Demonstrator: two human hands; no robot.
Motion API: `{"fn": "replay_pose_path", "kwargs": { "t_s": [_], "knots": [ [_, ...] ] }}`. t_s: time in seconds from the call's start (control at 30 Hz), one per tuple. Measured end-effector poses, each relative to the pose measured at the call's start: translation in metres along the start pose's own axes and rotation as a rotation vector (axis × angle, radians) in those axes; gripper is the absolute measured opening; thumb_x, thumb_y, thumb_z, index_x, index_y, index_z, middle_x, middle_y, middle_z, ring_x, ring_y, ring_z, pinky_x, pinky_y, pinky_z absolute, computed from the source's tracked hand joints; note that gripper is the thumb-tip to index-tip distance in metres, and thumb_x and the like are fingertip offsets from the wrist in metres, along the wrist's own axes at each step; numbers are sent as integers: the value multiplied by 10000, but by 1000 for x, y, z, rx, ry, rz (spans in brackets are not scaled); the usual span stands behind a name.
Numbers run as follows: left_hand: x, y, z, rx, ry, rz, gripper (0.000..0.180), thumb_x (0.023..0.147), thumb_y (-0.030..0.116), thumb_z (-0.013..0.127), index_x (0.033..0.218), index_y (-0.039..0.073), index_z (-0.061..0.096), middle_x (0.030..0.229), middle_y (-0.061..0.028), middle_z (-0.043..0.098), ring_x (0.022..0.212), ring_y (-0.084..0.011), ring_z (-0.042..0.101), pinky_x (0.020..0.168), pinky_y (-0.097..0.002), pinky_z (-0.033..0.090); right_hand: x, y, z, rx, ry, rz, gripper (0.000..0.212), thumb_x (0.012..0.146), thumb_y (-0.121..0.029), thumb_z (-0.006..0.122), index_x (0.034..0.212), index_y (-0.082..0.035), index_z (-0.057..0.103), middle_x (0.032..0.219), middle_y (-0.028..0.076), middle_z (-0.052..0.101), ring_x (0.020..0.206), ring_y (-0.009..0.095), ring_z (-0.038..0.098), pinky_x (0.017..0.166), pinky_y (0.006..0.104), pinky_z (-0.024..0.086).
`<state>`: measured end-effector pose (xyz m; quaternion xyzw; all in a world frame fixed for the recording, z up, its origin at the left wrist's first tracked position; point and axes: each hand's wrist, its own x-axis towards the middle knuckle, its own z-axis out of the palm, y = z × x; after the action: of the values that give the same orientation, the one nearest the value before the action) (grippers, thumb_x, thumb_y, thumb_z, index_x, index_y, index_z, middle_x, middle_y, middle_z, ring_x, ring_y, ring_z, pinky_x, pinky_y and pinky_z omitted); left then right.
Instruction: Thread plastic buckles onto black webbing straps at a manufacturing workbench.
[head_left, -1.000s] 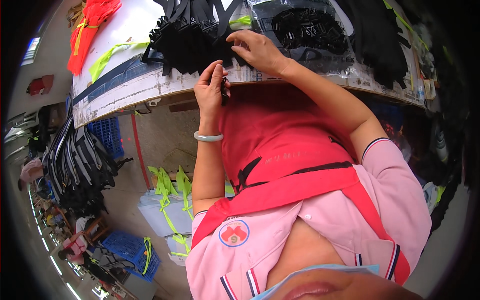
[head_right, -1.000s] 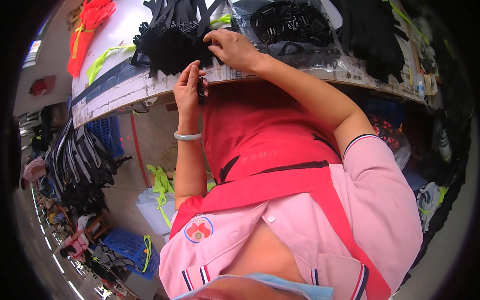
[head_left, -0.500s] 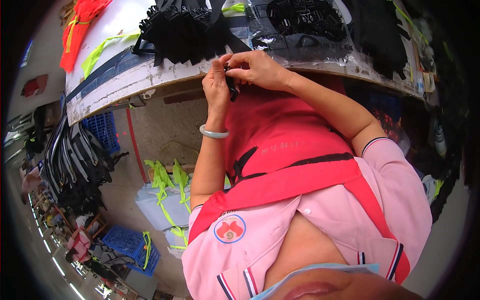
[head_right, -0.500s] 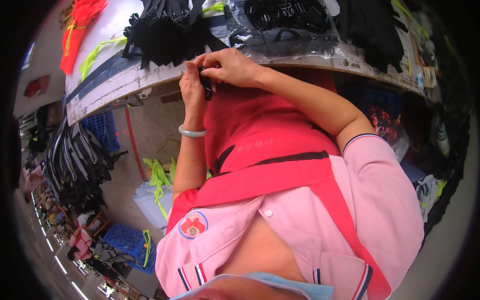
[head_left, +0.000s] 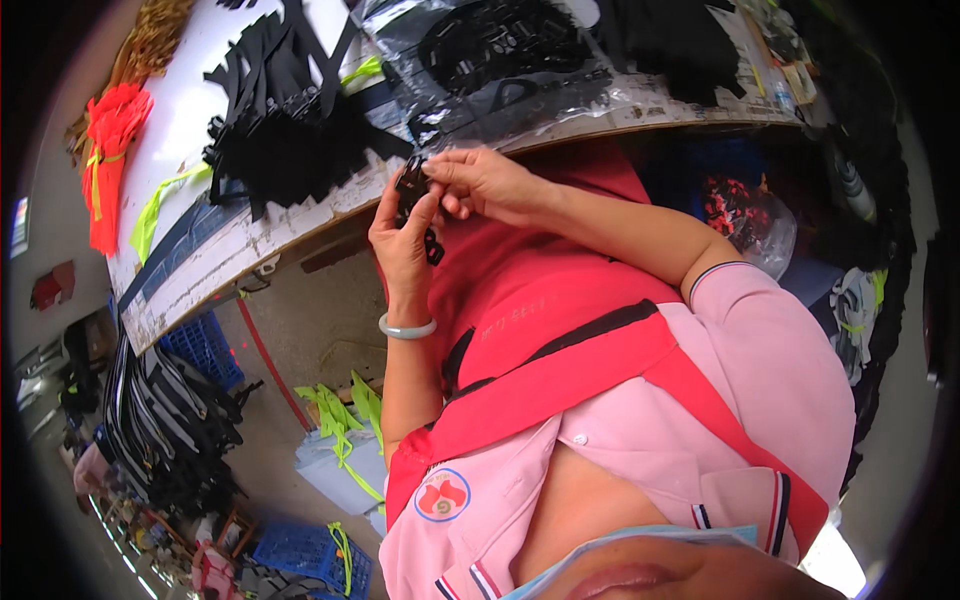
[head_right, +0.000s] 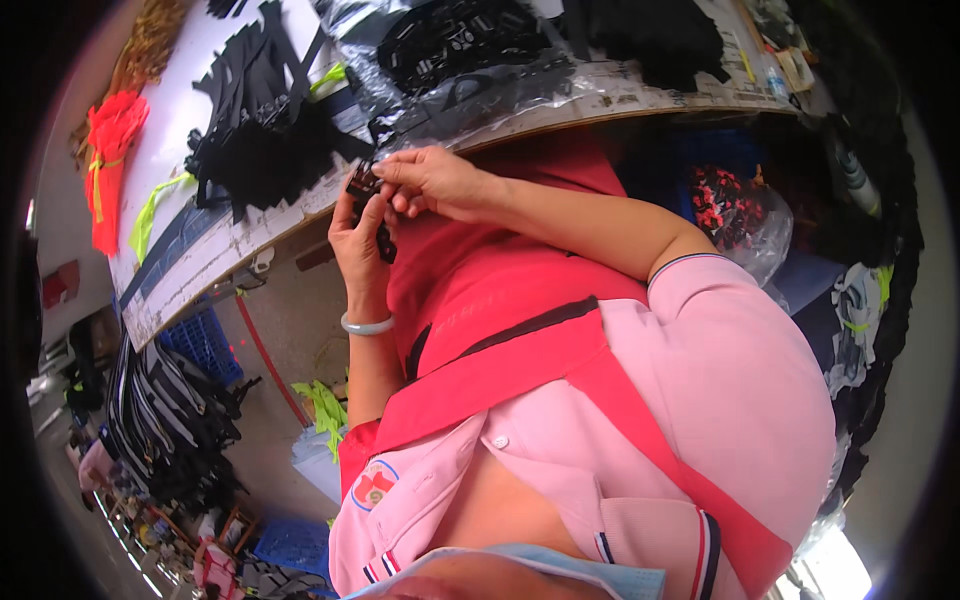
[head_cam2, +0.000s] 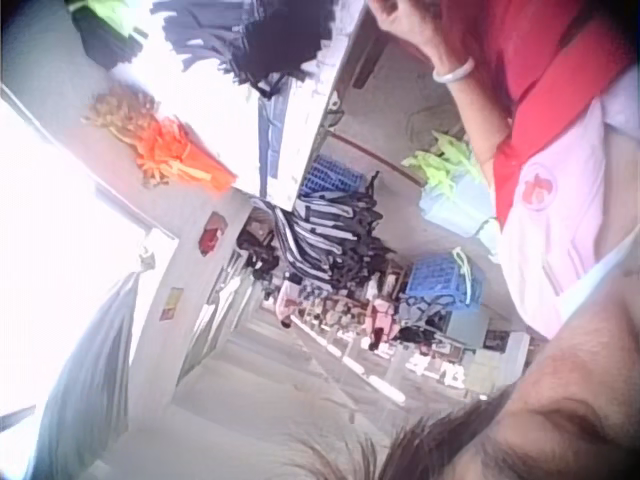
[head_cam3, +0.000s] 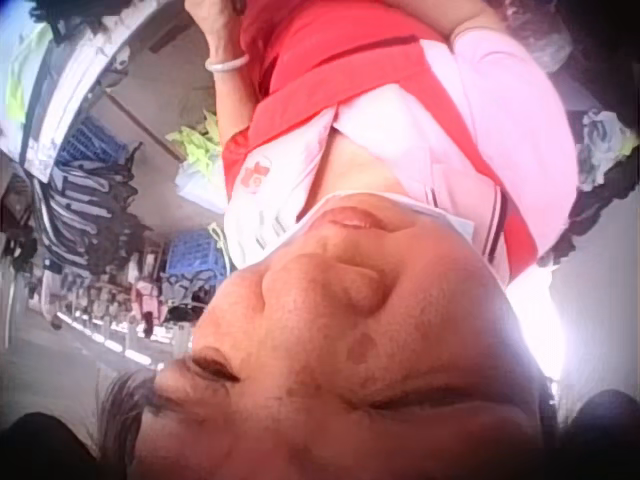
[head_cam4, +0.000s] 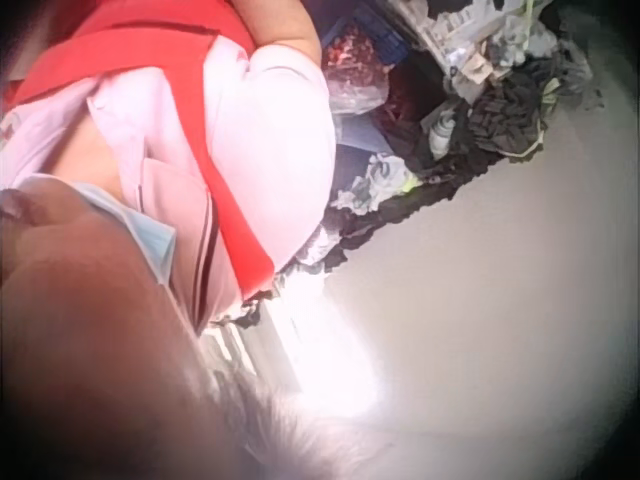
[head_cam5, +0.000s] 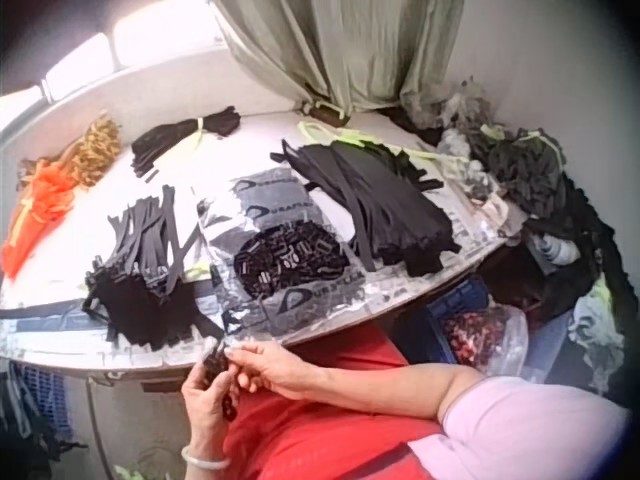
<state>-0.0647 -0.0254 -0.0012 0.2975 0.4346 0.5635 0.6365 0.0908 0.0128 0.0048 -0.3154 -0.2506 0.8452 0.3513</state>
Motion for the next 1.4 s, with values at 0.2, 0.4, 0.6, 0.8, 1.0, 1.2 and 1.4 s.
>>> {"fn": "replay_pose_path", "kwargs": {
  "t_s": [0.2,0.4,0.6,0.8,1.0,1.2,1.4],
  "knots": [
    [10,-9,7,-127,-97,-89,231,954,225,574,1074,31,610,854,-37,652,579,-72,515,411,-179,377,-25,-15,-1,-391,18,-137,207,951,-227,577,980,-29,629,770,-6,613,648,57,572,560,189,452],
    [12,-12,-16,-693,-93,-506,262,987,242,499,1130,37,576,1079,-111,638,697,-152,529,482,-208,437,-85,-100,-63,-1729,563,-1033,210,765,0,637,952,-91,666,930,49,634,947,255,578,832,356,451],
    [4,-18,0,-323,-212,-511,222,951,247,577,1053,50,567,1004,-53,605,645,-102,518,454,-190,395,-99,-128,-127,-2195,1072,-982,287,773,-61,661,1015,-212,695,1072,-6,578,996,215,526,880,360,389],
    [6,4,44,-104,-268,-416,194,943,210,586,991,23,599,866,-60,623,582,-93,539,408,-200,389,-94,-110,-85,-1802,580,-1139,250,776,-62,691,1007,-157,706,886,9,623,790,203,578,709,308,442],
    [17,-4,49,94,-302,-309,134,892,172,656,934,44,657,685,5,595,522,-66,528,442,-189,366,-82,-26,-45,-1634,87,-1064,205,790,-58,674,986,-118,678,937,39,642,844,193,618,737,310,500],
    [1,-2,18,284,-231,-312,113,875,129,676,950,46,668,690,46,575,545,-27,480,479,-178,347,-76,-11,-41,-359,269,20,195,929,-197,613,1047,-43,636,952,25,628,721,76,586,642,202,494],
    [-17,-13,-33,658,-283,-159,102,851,90,683,935,33,677,689,58,577,553,-17,474,495,-188,362,-52,-102,-44,-413,235,-367,275,960,-279,560,1080,-41,629,792,-8,610,596,6,475,490,137,353]
  ]
}}
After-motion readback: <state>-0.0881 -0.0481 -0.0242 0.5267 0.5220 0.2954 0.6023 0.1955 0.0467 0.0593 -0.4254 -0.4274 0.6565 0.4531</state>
